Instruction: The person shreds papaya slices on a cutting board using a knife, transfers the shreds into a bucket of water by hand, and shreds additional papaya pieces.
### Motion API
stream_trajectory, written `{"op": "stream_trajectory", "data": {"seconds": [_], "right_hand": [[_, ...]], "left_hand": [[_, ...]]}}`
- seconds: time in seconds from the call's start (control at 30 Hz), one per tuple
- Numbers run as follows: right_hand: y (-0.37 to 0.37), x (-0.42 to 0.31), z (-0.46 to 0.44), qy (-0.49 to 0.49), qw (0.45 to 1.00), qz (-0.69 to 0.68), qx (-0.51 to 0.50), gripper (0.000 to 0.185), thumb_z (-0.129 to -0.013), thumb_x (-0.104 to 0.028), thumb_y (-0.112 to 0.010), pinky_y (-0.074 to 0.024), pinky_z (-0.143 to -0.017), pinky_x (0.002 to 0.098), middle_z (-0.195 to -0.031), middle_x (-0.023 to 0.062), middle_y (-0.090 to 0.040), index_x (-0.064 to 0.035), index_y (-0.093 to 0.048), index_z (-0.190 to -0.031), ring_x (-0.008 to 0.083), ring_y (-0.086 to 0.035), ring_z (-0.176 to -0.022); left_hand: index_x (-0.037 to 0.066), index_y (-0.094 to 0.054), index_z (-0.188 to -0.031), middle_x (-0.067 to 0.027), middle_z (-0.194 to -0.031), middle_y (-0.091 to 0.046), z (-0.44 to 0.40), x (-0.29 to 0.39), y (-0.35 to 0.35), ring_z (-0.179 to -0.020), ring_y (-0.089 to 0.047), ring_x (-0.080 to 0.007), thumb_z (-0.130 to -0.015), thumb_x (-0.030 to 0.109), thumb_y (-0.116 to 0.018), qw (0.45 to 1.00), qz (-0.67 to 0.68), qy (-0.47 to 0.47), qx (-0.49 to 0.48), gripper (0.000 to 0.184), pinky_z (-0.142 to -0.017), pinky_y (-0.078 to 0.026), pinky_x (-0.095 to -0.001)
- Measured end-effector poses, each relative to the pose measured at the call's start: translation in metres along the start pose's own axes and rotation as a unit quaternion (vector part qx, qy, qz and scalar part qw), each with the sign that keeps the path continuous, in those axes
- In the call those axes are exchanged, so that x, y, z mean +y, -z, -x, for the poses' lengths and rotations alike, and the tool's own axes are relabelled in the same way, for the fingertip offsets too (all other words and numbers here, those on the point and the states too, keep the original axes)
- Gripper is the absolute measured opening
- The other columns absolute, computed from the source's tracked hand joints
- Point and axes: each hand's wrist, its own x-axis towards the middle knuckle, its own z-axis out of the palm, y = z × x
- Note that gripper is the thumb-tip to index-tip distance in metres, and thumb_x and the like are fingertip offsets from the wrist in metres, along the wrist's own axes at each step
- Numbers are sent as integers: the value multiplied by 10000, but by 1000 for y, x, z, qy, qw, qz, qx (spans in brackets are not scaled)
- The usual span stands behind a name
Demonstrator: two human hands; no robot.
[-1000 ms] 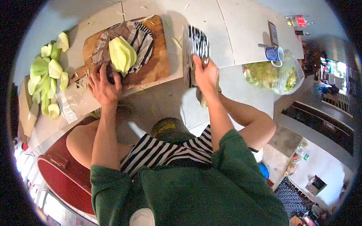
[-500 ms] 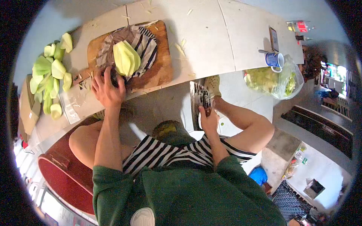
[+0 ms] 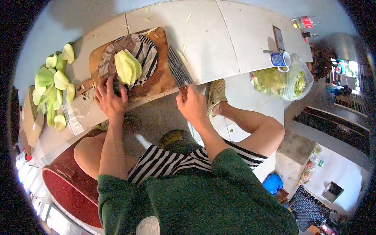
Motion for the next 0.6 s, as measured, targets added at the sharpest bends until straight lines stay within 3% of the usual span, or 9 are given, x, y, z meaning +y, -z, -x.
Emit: {"op": "stream_trajectory", "data": {"seconds": [0.1,0.2,0.6], "right_hand": [[-14,-7,-14,10,999,36,-12,244,-830,-161,-672,-542,-676,546,-794,248,-675,-6,-532,-956,464,-677,-748],[-24,-8,-23,24,995,98,-23,248,-842,-162,-664,-545,-687,540,-825,253,-671,2,-514,-953,463,-672,-748],[-23,-10,-22,-12,992,67,-103,284,-848,-144,-697,-543,-685,535,-822,255,-666,21,-499,-969,472,-667,-741]], "left_hand": [[209,-660,-1233,-80,-1288,-591,0,-1,-1,-1175,-534,-333,-807,351,-676,1000,7,-5,5,449,-1044,-378,-484],[213,-660,-1237,-80,-1301,-588,1,-2,-4,-1174,-532,-338,-807,355,-674,1000,29,-2,10,453,-1044,-378,-484],[211,-657,-1245,-66,-1311,-584,-2,-1,-2,-1192,-521,-331,-803,336,-682,1000,27,0,-4,460,-1050,-371,-477]]}}
